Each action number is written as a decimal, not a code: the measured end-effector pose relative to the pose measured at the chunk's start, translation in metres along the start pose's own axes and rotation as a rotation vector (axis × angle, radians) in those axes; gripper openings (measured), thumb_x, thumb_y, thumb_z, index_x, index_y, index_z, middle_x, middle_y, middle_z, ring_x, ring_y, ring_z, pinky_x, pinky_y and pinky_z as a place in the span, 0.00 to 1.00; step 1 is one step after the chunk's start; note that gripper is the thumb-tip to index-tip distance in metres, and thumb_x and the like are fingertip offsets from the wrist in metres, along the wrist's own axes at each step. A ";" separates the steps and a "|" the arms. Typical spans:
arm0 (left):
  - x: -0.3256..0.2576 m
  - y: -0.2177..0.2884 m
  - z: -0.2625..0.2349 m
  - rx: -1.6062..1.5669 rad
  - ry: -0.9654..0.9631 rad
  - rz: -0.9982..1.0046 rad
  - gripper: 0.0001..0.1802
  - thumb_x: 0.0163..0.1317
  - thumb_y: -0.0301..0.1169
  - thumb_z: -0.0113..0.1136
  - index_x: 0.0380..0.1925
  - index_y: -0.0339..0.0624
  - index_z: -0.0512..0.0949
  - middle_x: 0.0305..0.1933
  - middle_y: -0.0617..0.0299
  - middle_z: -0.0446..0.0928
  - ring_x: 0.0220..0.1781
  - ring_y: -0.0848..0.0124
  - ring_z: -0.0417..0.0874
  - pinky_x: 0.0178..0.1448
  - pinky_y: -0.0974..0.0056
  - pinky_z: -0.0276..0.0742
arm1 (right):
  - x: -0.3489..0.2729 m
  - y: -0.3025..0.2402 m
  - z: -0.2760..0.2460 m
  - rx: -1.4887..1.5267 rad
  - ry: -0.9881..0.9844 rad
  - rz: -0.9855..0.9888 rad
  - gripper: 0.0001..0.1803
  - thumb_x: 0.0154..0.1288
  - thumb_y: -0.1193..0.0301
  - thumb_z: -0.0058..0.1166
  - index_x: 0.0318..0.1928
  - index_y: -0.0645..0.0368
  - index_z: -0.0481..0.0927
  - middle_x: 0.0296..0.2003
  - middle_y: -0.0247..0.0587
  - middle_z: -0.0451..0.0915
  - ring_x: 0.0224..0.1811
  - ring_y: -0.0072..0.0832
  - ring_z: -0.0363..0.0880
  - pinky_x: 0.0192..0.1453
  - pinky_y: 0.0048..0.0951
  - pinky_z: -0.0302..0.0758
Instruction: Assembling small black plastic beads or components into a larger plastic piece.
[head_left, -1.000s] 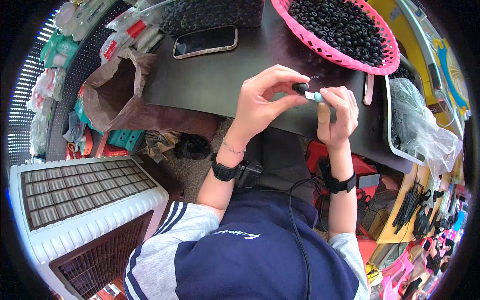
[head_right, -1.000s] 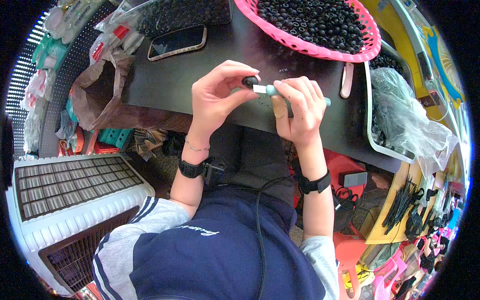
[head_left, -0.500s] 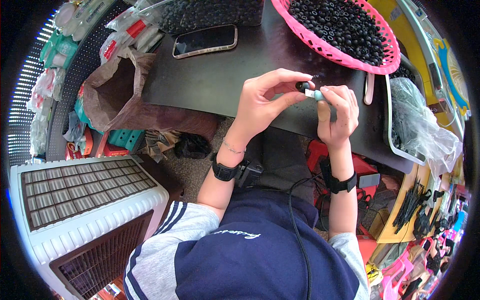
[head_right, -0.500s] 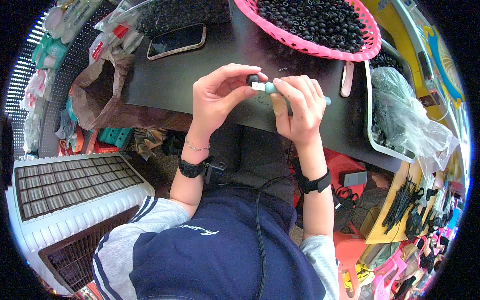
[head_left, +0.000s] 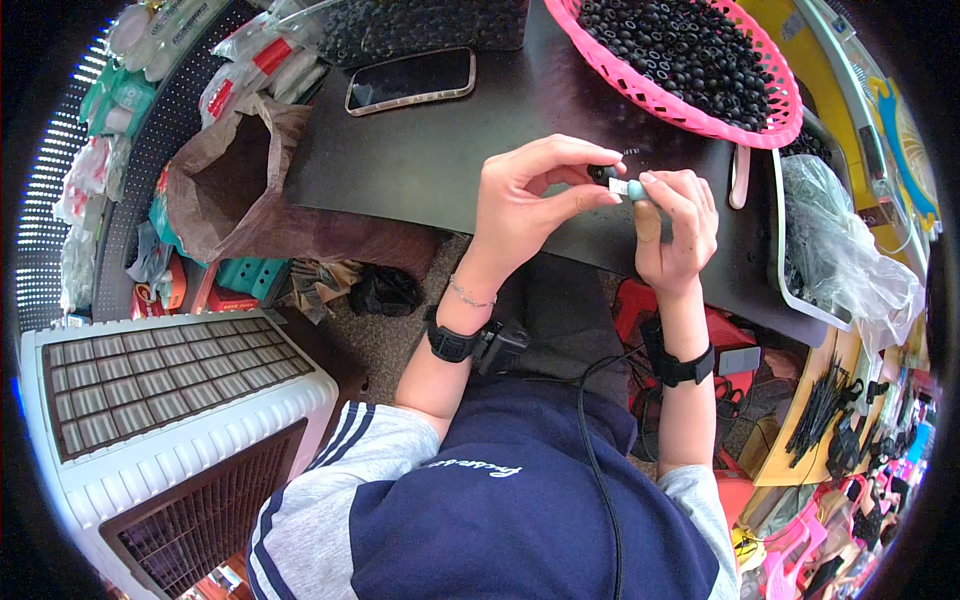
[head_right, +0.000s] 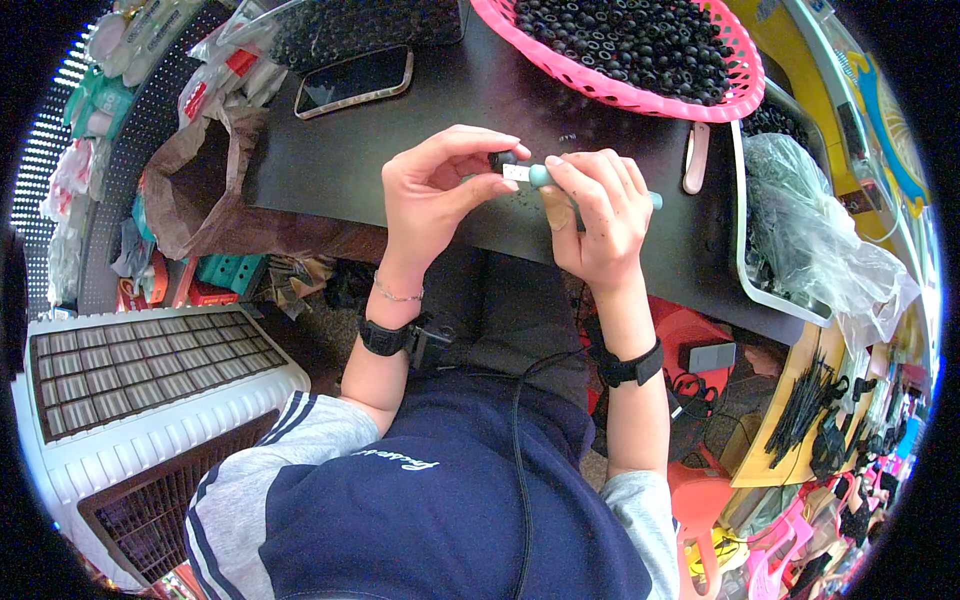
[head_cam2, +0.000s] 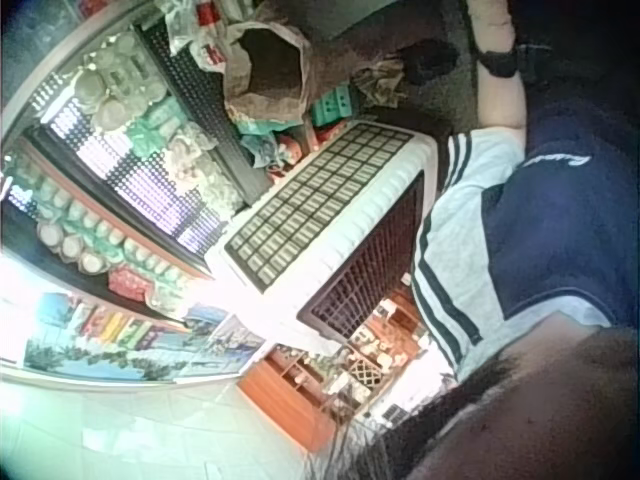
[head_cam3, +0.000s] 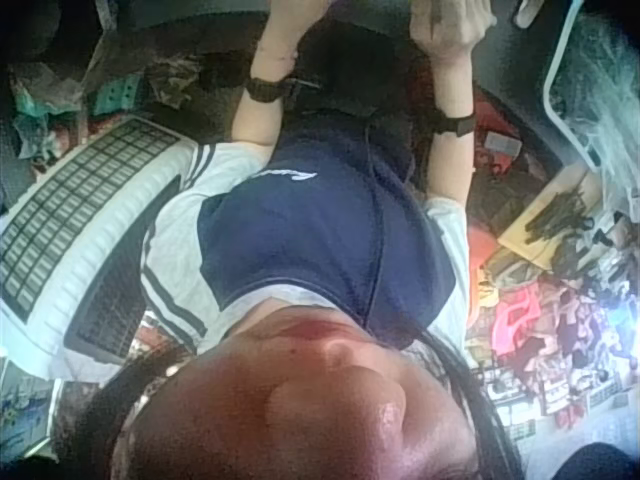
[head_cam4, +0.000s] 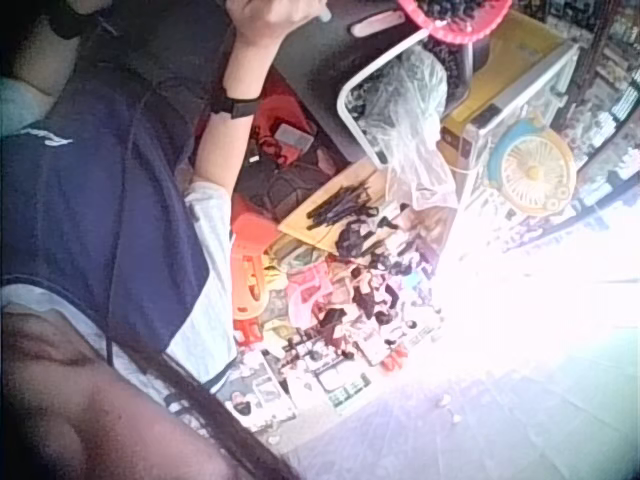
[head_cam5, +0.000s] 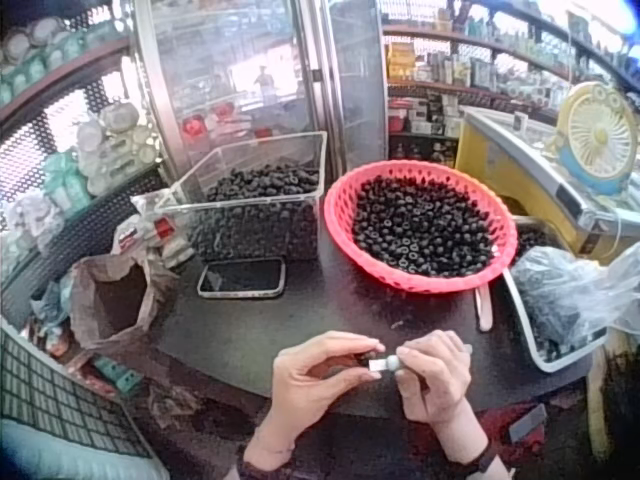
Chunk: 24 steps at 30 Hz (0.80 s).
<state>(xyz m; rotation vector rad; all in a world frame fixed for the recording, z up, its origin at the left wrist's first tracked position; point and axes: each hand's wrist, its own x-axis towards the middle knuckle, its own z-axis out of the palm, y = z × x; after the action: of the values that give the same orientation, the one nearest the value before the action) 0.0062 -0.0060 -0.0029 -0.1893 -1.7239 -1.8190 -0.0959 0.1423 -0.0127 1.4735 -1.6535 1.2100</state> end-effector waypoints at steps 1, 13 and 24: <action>0.000 0.000 0.000 0.010 0.006 0.010 0.18 0.52 0.15 0.67 0.45 0.30 0.81 0.44 0.51 0.82 0.45 0.67 0.84 0.48 0.68 0.81 | 0.000 0.000 0.000 -0.001 -0.003 -0.008 0.15 0.56 0.73 0.60 0.45 0.60 0.77 0.32 0.43 0.79 0.29 0.37 0.77 0.33 0.34 0.70; -0.001 0.002 0.001 0.143 0.069 0.050 0.14 0.51 0.15 0.67 0.40 0.30 0.83 0.40 0.52 0.83 0.41 0.68 0.85 0.43 0.70 0.80 | 0.002 0.001 0.002 -0.015 -0.023 -0.023 0.16 0.51 0.75 0.62 0.43 0.61 0.80 0.30 0.40 0.78 0.28 0.35 0.76 0.32 0.33 0.69; -0.002 0.000 0.002 0.197 0.071 0.093 0.14 0.51 0.16 0.69 0.39 0.30 0.82 0.40 0.52 0.83 0.41 0.68 0.85 0.43 0.70 0.80 | 0.002 0.001 0.001 -0.037 -0.020 -0.027 0.16 0.51 0.74 0.62 0.43 0.61 0.80 0.30 0.41 0.79 0.27 0.36 0.76 0.32 0.33 0.70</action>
<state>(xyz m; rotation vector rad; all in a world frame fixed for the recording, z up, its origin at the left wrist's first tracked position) 0.0070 -0.0031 -0.0039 -0.1196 -1.8007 -1.5606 -0.0966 0.1404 -0.0119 1.4855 -1.6555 1.1480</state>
